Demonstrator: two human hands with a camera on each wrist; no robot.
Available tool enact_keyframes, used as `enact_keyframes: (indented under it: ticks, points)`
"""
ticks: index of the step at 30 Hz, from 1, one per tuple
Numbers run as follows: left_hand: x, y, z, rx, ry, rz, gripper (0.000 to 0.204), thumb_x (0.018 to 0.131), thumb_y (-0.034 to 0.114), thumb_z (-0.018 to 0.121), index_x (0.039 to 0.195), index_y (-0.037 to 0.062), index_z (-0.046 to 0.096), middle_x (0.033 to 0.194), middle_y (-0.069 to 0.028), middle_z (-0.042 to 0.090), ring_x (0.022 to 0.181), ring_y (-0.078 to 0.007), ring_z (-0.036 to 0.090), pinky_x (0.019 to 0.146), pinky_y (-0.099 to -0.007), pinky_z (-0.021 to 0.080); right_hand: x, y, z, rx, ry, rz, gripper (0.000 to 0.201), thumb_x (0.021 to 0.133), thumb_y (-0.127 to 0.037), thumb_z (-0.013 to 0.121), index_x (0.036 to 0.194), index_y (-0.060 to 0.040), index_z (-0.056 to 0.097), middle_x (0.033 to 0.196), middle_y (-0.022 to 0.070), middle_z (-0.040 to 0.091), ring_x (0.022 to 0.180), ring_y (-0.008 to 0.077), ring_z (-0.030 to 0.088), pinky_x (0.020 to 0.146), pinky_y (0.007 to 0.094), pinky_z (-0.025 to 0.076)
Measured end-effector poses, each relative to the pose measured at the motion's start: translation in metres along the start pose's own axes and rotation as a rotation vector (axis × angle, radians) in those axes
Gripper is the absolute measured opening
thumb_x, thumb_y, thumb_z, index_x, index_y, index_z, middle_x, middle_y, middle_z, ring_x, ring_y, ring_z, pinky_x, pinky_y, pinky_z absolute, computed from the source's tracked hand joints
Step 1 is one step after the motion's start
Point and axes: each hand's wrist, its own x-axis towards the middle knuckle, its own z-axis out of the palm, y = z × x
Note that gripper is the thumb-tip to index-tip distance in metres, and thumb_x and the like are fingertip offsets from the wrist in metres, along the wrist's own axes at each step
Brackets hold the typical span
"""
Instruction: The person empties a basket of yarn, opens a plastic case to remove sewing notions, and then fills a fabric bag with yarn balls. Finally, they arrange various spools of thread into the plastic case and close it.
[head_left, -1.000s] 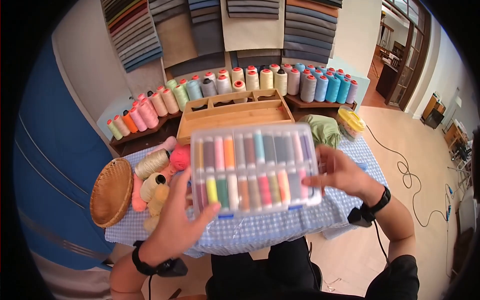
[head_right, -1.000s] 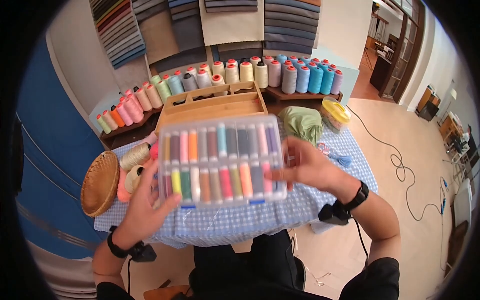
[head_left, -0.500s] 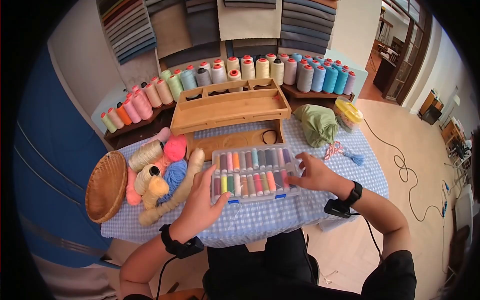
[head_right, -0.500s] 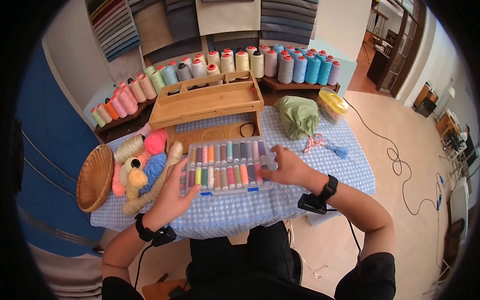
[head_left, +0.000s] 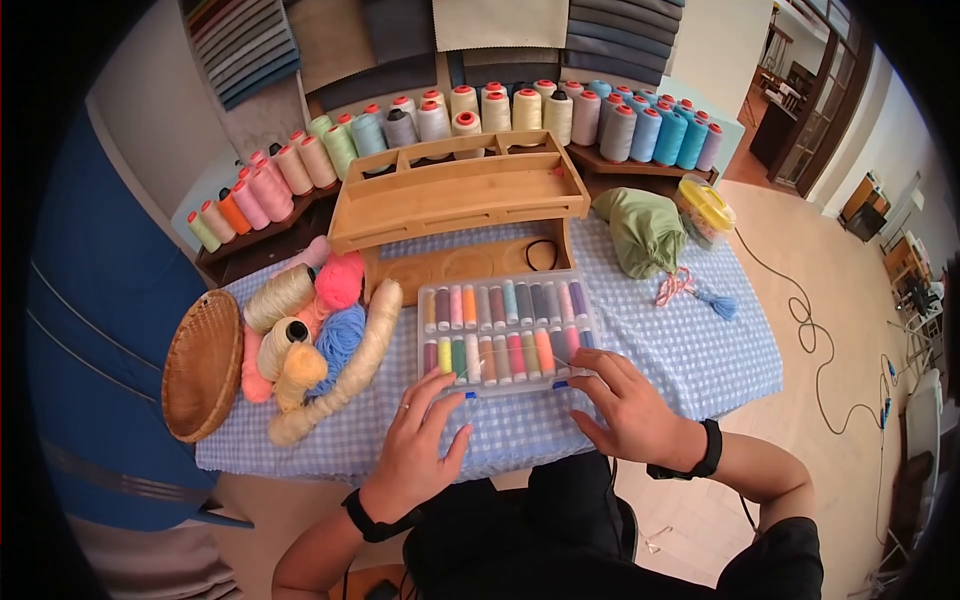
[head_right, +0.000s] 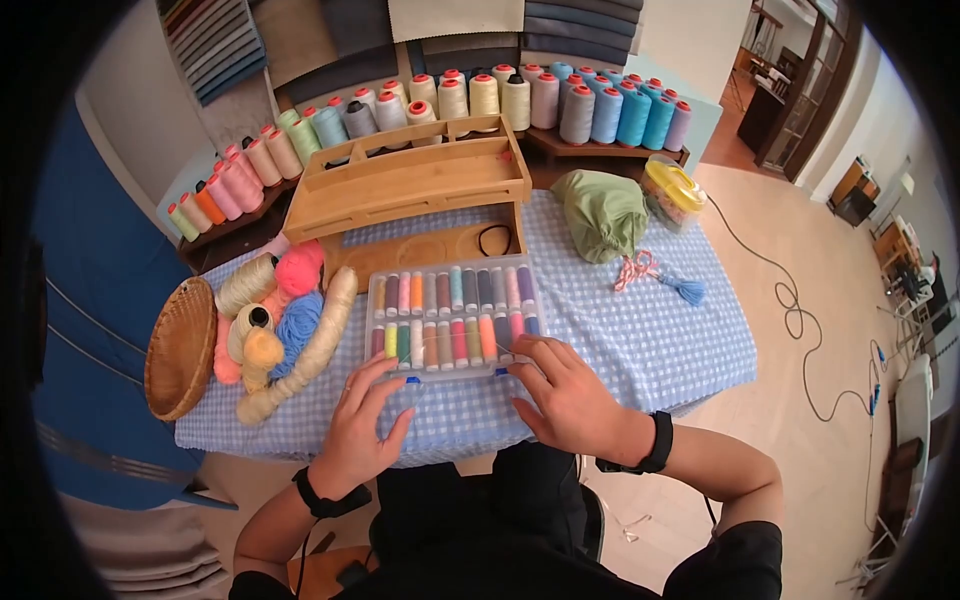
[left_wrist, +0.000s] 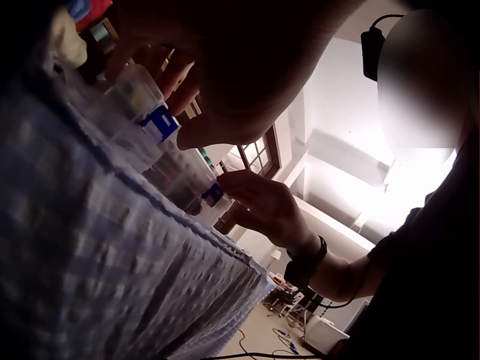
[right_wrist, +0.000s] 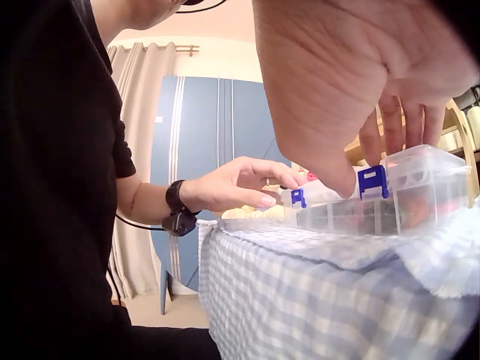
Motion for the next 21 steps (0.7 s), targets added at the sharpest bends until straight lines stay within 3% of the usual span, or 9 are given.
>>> enact_keyframes:
  ticks: [6,9,11,12,14,15,17,19,21]
  points:
    - [0.005,-0.001,-0.002,-0.088,-0.009,-0.082,0.033,0.081,0.007,0.077,0.110,-0.0013,0.064,0.140,-0.0203,0.053,0.136,-0.0431,0.048,0.110,-0.0481,0.042,0.001,0.003,-0.003,0.170,-0.016,0.107,0.042,0.073,-0.006,0.080,0.110,0.0012,0.062,0.131,0.0208,0.052,0.121,0.0400,0.054,0.103,0.0458,0.046]
    - [0.004,0.000,-0.006,0.041,-0.088,0.058,0.032,0.080,0.008,0.078,0.107,0.0000,0.063,0.143,-0.0218,0.051,0.138,-0.0450,0.046,0.112,-0.0488,0.040,0.001,0.005,-0.006,0.175,-0.102,0.103,0.043,0.073,-0.006,0.081,0.109,-0.0001,0.060,0.136,0.0220,0.050,0.126,0.0416,0.052,0.106,0.0466,0.044]
    - [0.003,-0.004,-0.009,-0.028,-0.107,0.051,0.037,0.079,0.009,0.079,0.110,0.0019,0.061,0.146,-0.0239,0.048,0.141,-0.0458,0.042,0.114,-0.0503,0.037,0.000,-0.003,-0.006,-0.002,-0.096,-0.056,0.045,0.073,-0.007,0.081,0.112,-0.0003,0.059,0.138,0.0235,0.048,0.130,0.0427,0.050,0.110,0.0471,0.042]
    - [0.003,-0.007,-0.010,-0.028,-0.110,0.053,0.037,0.079,0.009,0.079,0.110,0.0019,0.061,0.146,-0.0239,0.048,0.141,-0.0458,0.042,0.114,-0.0503,0.037,0.000,-0.002,-0.006,-0.002,-0.095,-0.053,0.045,0.073,-0.007,0.081,0.112,-0.0003,0.059,0.138,0.0235,0.048,0.130,0.0427,0.050,0.110,0.0471,0.042]
    - [0.003,-0.012,-0.011,-0.159,-0.116,-0.035,0.055,0.077,0.010,0.081,0.126,0.0006,0.056,0.148,-0.0263,0.046,0.142,-0.0463,0.039,0.114,-0.0512,0.037,-0.001,0.004,-0.007,0.160,-0.097,0.013,0.051,0.077,-0.008,0.079,0.121,0.0013,0.056,0.140,0.0265,0.046,0.131,0.0458,0.049,0.111,0.0473,0.043]
    - [0.003,-0.011,-0.010,-0.160,-0.114,-0.036,0.055,0.077,0.010,0.081,0.126,0.0006,0.056,0.148,-0.0263,0.046,0.142,-0.0463,0.039,0.114,-0.0512,0.037,-0.001,0.002,-0.009,0.159,-0.099,0.011,0.051,0.077,-0.008,0.079,0.121,0.0013,0.056,0.140,0.0265,0.046,0.131,0.0458,0.049,0.111,0.0473,0.043]
    - [0.001,-0.008,-0.010,0.003,0.037,-0.104,0.076,0.079,0.011,0.081,0.143,-0.0045,0.043,0.147,-0.0290,0.045,0.140,-0.0463,0.042,0.114,-0.0505,0.038,-0.003,-0.003,-0.014,0.183,0.056,0.299,0.057,0.080,-0.010,0.078,0.129,0.0040,0.052,0.140,0.0288,0.045,0.129,0.0478,0.050,0.109,0.0470,0.045]
    - [-0.005,-0.014,-0.008,0.061,0.028,-0.152,0.082,0.081,0.013,0.080,0.147,-0.0077,0.036,0.147,-0.0304,0.044,0.137,-0.0449,0.045,0.112,-0.0486,0.040,-0.010,0.005,-0.010,0.073,0.090,0.312,0.068,0.081,-0.014,0.079,0.135,0.0088,0.046,0.141,0.0311,0.045,0.127,0.0495,0.051,0.108,0.0462,0.047]
    - [-0.013,-0.023,-0.002,0.116,0.016,-0.199,0.088,0.082,0.014,0.080,0.151,-0.0108,0.030,0.146,-0.0318,0.044,0.134,-0.0435,0.049,0.110,-0.0467,0.043,-0.014,0.010,-0.009,0.135,-0.086,0.434,0.077,0.081,-0.020,0.080,0.139,0.0127,0.043,0.141,0.0324,0.045,0.128,0.0484,0.052,0.107,0.0459,0.047]
